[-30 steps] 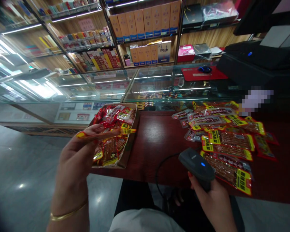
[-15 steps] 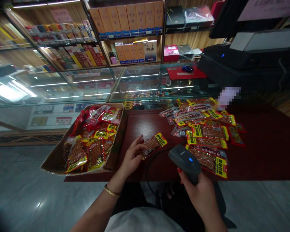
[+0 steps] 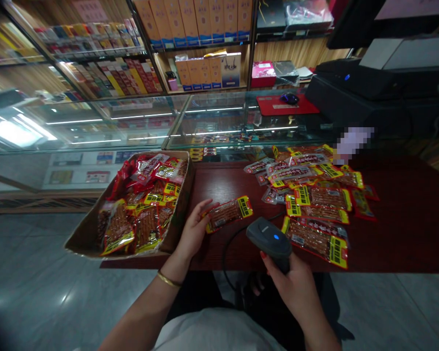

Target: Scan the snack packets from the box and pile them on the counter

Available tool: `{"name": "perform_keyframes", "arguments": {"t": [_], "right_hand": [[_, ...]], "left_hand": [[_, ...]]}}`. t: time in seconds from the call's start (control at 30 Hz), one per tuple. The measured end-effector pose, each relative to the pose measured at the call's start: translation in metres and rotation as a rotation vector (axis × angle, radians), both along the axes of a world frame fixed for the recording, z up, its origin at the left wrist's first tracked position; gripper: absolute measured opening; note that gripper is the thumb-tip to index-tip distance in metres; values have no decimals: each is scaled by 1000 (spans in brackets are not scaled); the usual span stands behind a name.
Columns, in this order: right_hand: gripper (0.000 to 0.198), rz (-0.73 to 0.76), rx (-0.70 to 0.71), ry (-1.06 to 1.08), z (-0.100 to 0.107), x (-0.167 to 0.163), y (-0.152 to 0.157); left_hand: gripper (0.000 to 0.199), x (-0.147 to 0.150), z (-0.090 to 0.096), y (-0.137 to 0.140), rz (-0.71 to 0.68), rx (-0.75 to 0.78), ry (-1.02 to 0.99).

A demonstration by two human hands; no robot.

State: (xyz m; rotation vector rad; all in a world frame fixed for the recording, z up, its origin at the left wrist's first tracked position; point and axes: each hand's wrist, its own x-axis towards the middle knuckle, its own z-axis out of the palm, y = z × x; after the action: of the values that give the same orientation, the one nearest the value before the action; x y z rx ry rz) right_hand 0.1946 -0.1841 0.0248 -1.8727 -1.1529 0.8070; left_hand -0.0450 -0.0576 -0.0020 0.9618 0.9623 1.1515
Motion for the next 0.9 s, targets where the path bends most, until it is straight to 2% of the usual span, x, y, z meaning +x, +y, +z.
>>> {"name": "perform_keyframes", "arguments": {"t": [0.27,0.9], "right_hand": [[32,134,8,-105,-7,-3,-3],[32,206,67,-120,4,-14,-5]], "left_hand": [[45,1,-5,4,51,-44,-133],[45,0,-2,3,56,-36,-89]]}}
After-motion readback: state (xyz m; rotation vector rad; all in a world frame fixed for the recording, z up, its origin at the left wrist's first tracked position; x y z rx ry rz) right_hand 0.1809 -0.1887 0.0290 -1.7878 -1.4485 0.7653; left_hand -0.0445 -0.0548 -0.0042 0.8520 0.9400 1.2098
